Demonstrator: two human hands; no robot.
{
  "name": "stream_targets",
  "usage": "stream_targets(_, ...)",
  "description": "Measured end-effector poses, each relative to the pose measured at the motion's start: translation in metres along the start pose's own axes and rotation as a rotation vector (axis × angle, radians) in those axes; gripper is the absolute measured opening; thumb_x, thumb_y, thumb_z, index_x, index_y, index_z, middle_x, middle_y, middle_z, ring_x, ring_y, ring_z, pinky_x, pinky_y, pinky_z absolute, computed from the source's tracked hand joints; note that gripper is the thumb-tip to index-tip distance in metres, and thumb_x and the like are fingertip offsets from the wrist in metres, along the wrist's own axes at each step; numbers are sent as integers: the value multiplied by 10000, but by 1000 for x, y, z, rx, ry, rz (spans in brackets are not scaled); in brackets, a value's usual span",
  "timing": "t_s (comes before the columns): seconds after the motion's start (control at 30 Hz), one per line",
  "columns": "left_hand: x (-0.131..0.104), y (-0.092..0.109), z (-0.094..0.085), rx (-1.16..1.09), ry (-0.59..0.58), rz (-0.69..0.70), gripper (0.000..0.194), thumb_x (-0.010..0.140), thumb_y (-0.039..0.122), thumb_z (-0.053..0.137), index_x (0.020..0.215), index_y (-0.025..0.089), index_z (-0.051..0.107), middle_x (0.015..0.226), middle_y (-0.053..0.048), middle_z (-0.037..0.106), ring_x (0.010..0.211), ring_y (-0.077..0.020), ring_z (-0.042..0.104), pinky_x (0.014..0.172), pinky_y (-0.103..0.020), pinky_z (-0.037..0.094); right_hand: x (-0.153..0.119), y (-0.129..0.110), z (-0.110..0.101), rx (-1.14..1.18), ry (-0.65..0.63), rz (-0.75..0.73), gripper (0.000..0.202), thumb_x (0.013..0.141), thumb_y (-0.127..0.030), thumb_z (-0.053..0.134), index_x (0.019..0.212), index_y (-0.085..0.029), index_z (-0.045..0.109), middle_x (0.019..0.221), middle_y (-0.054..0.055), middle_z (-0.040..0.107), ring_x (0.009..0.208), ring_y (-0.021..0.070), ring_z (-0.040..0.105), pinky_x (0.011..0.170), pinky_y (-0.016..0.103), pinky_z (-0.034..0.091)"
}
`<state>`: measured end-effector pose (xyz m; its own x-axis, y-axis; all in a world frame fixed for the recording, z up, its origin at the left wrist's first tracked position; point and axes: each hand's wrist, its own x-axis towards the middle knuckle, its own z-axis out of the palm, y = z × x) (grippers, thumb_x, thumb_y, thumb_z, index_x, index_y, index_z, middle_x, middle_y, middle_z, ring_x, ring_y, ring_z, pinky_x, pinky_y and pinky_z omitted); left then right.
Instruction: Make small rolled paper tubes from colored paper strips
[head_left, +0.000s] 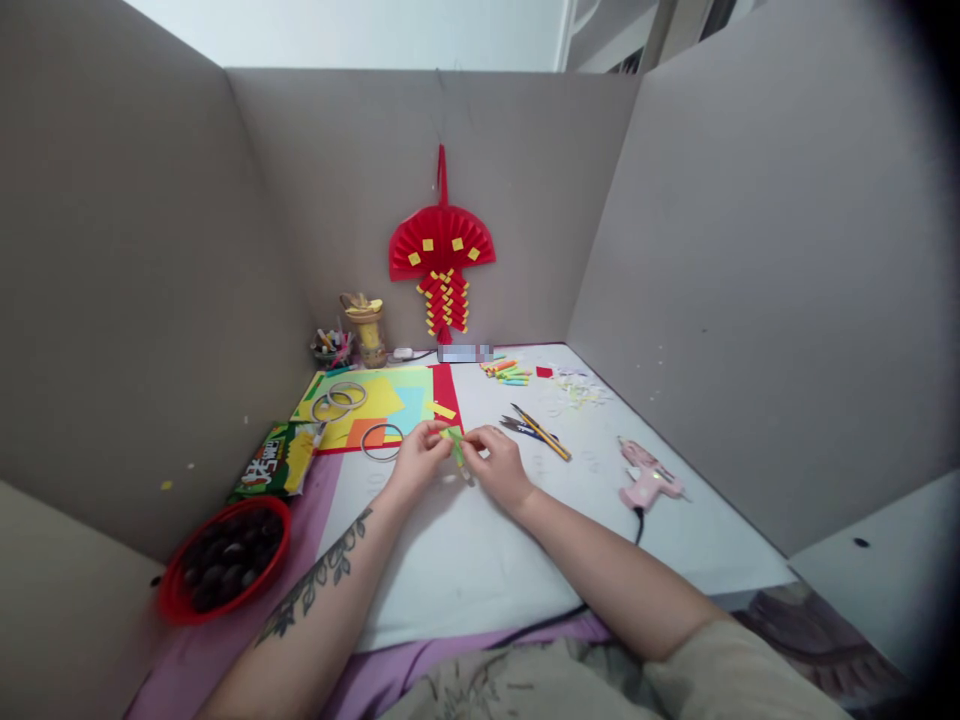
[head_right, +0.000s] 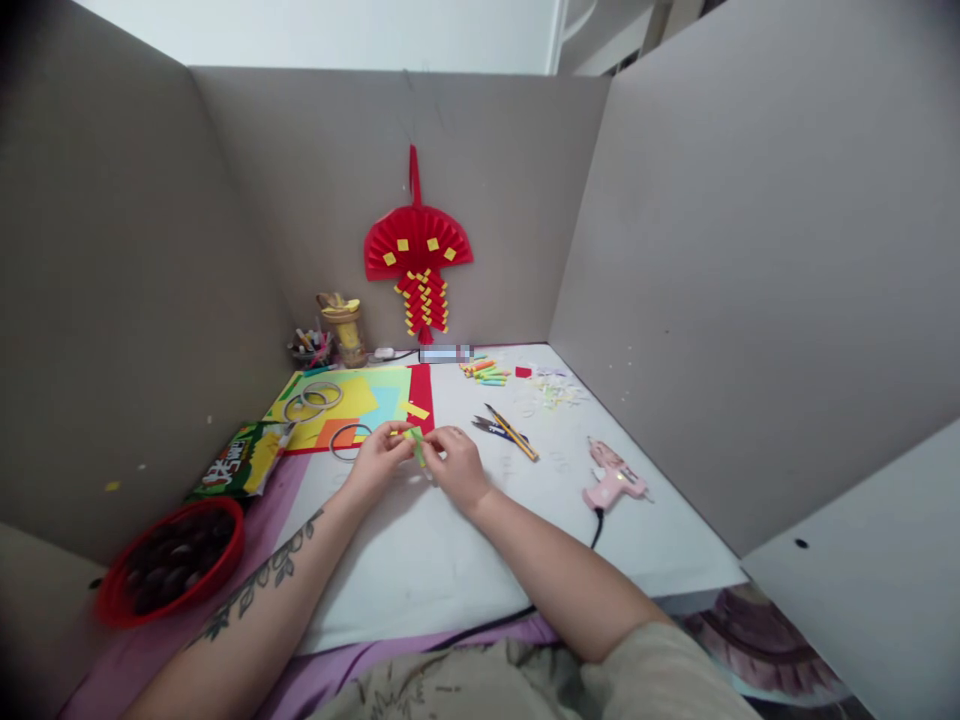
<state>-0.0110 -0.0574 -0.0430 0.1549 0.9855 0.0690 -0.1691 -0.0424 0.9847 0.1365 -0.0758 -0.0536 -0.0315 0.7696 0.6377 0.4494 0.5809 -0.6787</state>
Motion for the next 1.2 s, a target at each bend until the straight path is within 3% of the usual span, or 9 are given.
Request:
stream_targets(0.33, 4, -8, -7, -20, 38, 4, 393, 646, 304, 719, 967, 141, 563, 666, 8, 630, 593, -104, 580, 607, -219, 432, -2, 3, 3, -213, -37, -107, 151, 820, -189, 509, 674, -205, 541, 644, 19, 564, 654, 153, 515, 644, 266, 375)
stream_targets(0.8, 0, -3, 0, -100, 63, -8, 391, 629, 277, 716, 965, 141, 571, 541, 73, 525, 490, -61, 489, 542, -184, 389, -5, -4, -2, -312, -42, -242, 192, 859, -174, 494, 675, -195, 546, 639, 29, 586, 652, 149, 538, 647, 265, 405)
stream_targets(1.0, -1, 0, 1, -74, 35, -46, 450, 623, 283, 717, 1024, 111, 607, 620, 15, 613, 542, -90, 546, 570, -210, 420, -7, -6, -2, -316, -44, -259, 201, 861, -176, 484, 672, -191, 547, 634, 35, 585, 655, 155, 537, 651, 274, 407)
stream_targets(1.2, 2, -6, 0, -77, 49, -54, 375, 606, 263, 730, 938, 131, 616, 692, -8, 659, 604, -111, 593, 608, -220, 449, -8, -7, -3, -230, -40, -231, 176, 853, -190, 489, 699, -193, 574, 648, 34, 594, 649, 154, 541, 646, 284, 417)
